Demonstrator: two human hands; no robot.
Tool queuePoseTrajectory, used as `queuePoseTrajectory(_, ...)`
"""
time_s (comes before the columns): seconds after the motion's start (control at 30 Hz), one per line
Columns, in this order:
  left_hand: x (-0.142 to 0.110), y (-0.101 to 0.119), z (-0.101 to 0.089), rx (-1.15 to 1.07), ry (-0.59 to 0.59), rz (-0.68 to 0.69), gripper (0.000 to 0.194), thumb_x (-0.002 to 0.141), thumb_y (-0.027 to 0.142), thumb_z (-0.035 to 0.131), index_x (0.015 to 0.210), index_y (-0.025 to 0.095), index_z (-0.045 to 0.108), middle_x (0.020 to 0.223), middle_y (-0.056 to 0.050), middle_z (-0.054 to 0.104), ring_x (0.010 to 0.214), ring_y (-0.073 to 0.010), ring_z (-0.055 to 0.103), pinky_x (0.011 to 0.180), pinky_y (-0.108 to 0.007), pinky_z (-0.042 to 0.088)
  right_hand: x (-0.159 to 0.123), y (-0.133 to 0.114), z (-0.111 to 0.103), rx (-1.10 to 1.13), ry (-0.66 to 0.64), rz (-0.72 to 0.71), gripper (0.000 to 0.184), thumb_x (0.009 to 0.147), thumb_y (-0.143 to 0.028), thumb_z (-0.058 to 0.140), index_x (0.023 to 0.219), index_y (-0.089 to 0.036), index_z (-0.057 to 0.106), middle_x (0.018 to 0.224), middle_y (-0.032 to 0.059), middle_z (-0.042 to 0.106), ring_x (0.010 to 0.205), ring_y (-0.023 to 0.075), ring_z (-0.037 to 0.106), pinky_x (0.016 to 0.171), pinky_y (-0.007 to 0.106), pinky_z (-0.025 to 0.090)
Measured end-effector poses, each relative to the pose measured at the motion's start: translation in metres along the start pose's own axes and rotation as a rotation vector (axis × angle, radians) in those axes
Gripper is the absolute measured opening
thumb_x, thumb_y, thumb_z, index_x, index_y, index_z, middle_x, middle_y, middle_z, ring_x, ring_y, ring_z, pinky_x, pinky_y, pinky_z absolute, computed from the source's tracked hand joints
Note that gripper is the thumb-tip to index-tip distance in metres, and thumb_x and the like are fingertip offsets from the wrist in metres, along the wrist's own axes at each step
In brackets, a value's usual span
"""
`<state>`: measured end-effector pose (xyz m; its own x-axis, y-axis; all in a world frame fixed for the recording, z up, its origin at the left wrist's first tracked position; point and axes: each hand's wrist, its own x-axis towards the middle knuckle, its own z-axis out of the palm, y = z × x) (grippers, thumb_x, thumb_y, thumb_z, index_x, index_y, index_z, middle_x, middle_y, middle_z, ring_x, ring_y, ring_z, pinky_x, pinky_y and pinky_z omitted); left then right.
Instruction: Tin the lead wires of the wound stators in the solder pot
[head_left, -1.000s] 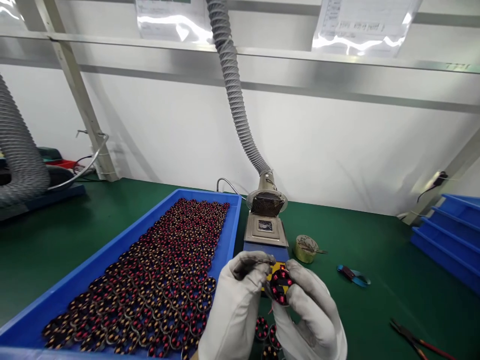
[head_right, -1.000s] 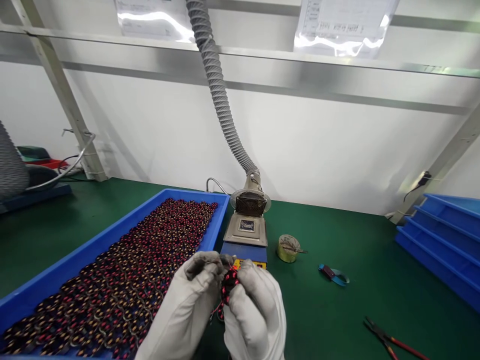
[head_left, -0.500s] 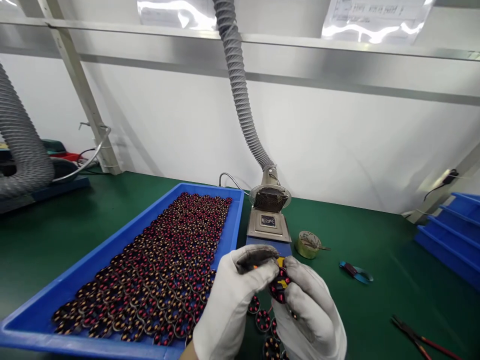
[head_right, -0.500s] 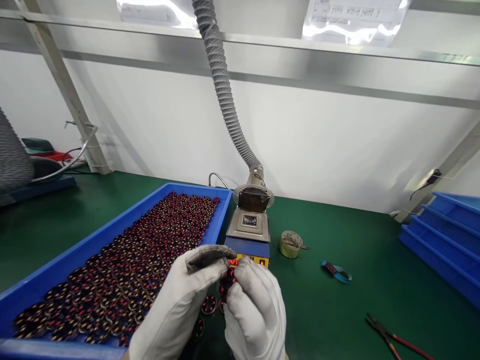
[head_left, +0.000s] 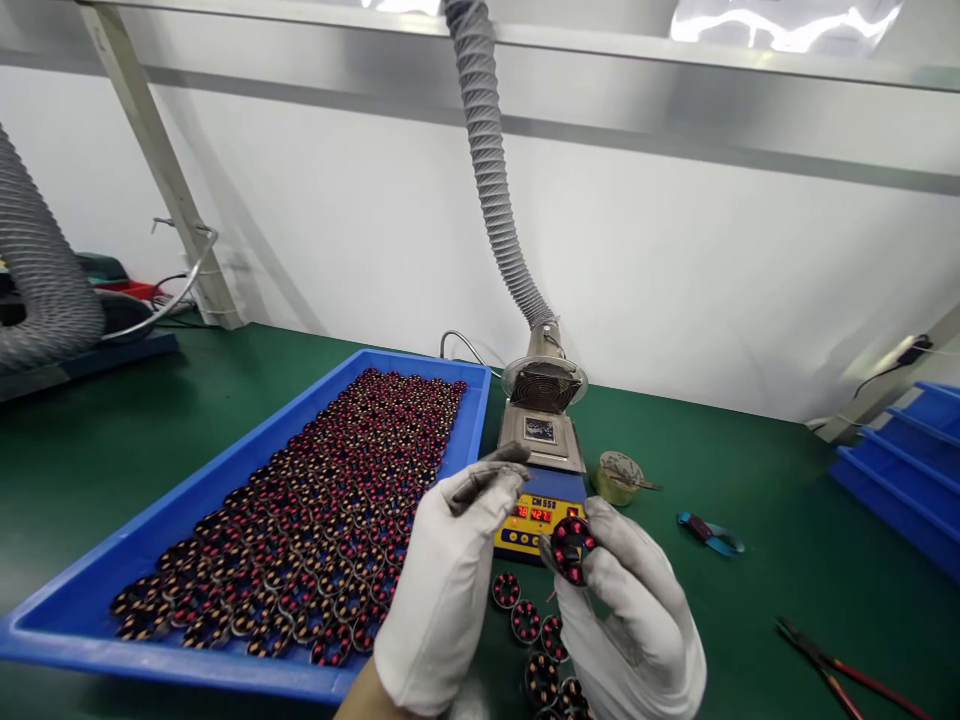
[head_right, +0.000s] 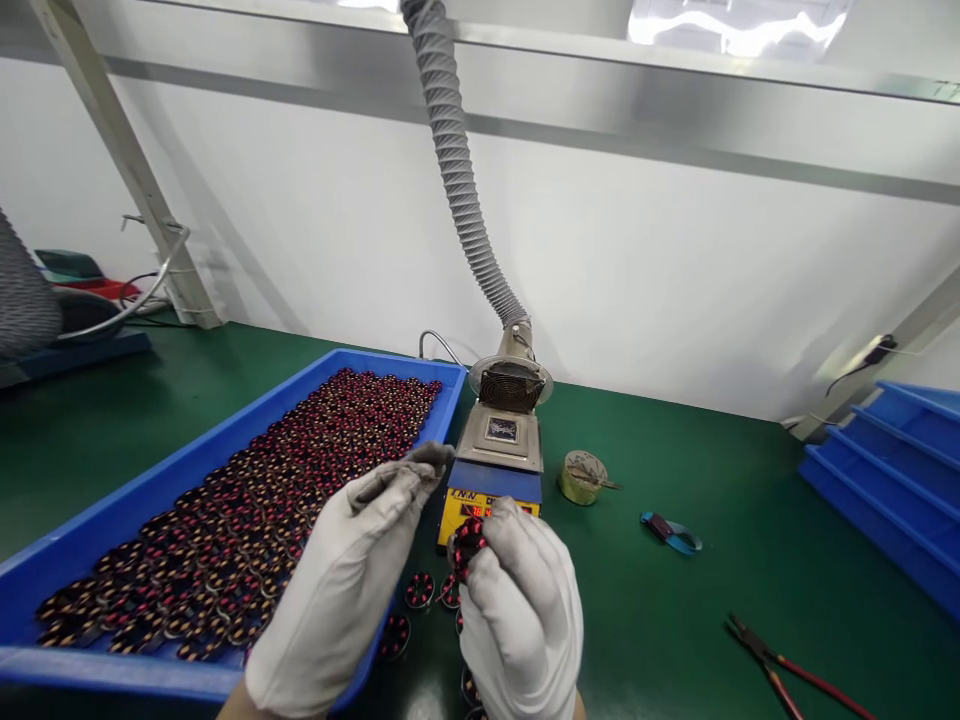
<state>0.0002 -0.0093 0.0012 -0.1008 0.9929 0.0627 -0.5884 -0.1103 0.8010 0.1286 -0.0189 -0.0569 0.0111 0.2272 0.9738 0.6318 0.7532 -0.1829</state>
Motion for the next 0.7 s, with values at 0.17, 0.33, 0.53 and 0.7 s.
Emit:
queuePoseTrajectory(0.17, -0.001, 0.005, 0.001, 0.093, -0.198, -0.135, 0.021, 0.069, 0.016, 0.071, 0.089, 0.021, 0.070, 0.085, 0.001, 0.070, 0.081, -0.0094, 0.061, 0.076, -0.016, 0.048, 0.003, -0.003, 0.000, 0.116, -0.012, 0.024, 0.068, 0.062, 0.009, 0.064, 0.121, -0.021, 0.050, 0.118, 0.0067, 0.056, 0.105, 0.0284, 0.057, 0.085, 0.048, 0.052)
queuePoseTrajectory(0.33, 0.000, -0.002, 0.003, 0.076, -0.161, -0.143, 0.014, 0.071, 0.018, 0.069, 0.084, 0.019, 0.069, 0.080, 0.001, 0.069, 0.076, -0.0090, 0.060, 0.072, -0.017, 0.048, 0.003, -0.010, 0.001, 0.152, -0.021, 0.125, 0.066, 0.063, 0.010, 0.063, 0.118, -0.023, 0.051, 0.118, 0.0055, 0.055, 0.104, 0.0255, 0.057, 0.085, 0.046, 0.052)
queuePoseTrajectory(0.53, -0.002, 0.016, -0.015, 0.313, 0.051, 0.010, 0.031, 0.082, 0.036, 0.056, 0.108, 0.020, 0.061, 0.106, -0.005, 0.066, 0.104, -0.0186, 0.057, 0.094, -0.029, 0.043, 0.011, -0.010, -0.004, 0.360, -0.105, 0.501, 0.044, 0.069, -0.003, 0.066, 0.104, -0.027, 0.054, 0.109, 0.0052, 0.058, 0.100, 0.0203, 0.058, 0.079, 0.035, 0.055)
queuePoseTrajectory(0.7, -0.029, 0.011, -0.067, 1.033, -0.139, 0.131, 0.023, 0.081, 0.036, 0.054, 0.101, 0.034, 0.064, 0.105, 0.003, 0.067, 0.100, -0.0149, 0.059, 0.091, -0.023, 0.042, 0.041, 0.029, -0.012, 0.654, -0.337, 0.947, 0.031, 0.060, -0.019, 0.078, 0.086, -0.022, 0.062, 0.089, 0.0048, 0.066, 0.069, 0.0143, 0.061, 0.058, 0.024, 0.053)
